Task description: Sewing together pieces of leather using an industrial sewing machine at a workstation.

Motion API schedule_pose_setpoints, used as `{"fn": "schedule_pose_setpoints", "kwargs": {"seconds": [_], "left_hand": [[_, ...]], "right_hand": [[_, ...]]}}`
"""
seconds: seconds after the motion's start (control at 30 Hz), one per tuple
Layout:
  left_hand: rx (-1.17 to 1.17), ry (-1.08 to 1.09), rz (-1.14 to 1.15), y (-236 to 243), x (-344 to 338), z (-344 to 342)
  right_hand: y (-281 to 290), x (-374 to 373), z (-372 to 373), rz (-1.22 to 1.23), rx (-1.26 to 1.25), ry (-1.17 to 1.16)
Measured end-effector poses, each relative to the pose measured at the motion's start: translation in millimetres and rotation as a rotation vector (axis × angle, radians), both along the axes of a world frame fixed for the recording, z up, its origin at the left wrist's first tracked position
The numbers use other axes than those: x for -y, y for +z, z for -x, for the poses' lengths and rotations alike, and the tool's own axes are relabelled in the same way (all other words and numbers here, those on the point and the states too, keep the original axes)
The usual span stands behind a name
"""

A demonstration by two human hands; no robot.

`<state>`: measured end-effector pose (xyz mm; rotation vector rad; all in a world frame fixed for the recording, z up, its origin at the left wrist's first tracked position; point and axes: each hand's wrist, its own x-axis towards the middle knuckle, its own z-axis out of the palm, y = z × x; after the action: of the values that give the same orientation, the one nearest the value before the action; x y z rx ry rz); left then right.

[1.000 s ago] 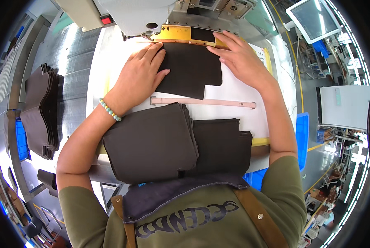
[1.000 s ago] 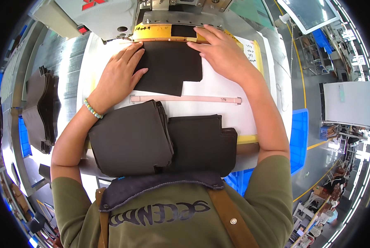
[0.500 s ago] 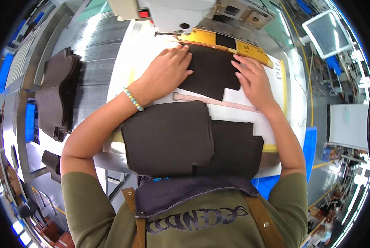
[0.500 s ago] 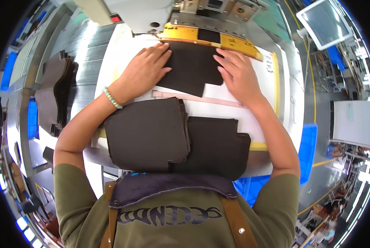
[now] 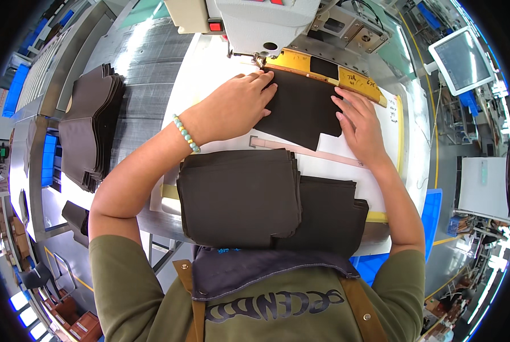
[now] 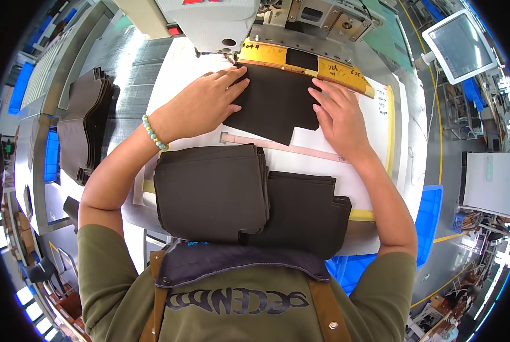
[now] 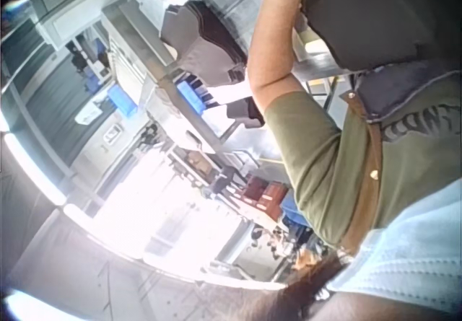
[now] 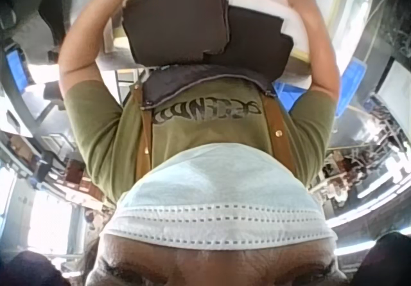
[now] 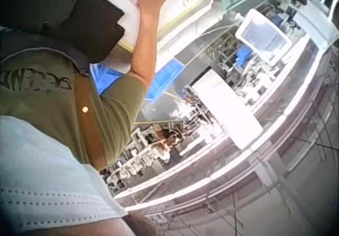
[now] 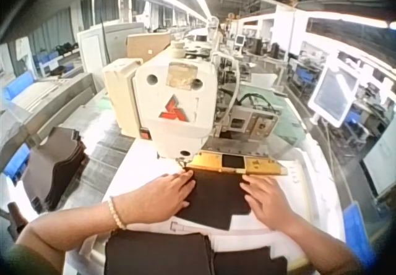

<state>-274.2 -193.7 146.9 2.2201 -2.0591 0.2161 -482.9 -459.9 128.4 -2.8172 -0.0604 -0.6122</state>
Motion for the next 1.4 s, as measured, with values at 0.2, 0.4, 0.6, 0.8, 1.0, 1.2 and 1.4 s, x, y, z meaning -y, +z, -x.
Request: {"fn": "schedule_pose_setpoints", "kwargs": {"seconds": [0.2, 0.4, 0.6, 0.8, 1.0, 1.2, 1.4], "left_hand": [[-0.115, 0.002, -0.006, 8, -1, -6], [-0.124, 0.024, -0.022, 8, 0, -3], [-0.140, 0.028, -0.029, 9, 1, -2], [-0.118, 0.020, -0.007, 6, 1, -2], [-0.126, 0.034, -0.018, 7, 1, -1], [-0.064, 0.055, 0.030, 3, 0, 2], [-0.025, 0.093, 0.048, 12, -2, 11]], "right_hand": [[2, -1, -2, -0.030, 0.022, -0.002], [2, -2, -1, -0.036, 0.016, -0.008], [1, -1, 1, -0.043, 0.020, -0.018], [1, -1, 0, -0.044, 0.025, -0.017], [2, -1, 1, 0.045, 0.057, -0.013], [24, 3, 4, 0.102, -0.070, 0.046], [36, 13, 7, 0.077, -0.188, 0.075]]}}
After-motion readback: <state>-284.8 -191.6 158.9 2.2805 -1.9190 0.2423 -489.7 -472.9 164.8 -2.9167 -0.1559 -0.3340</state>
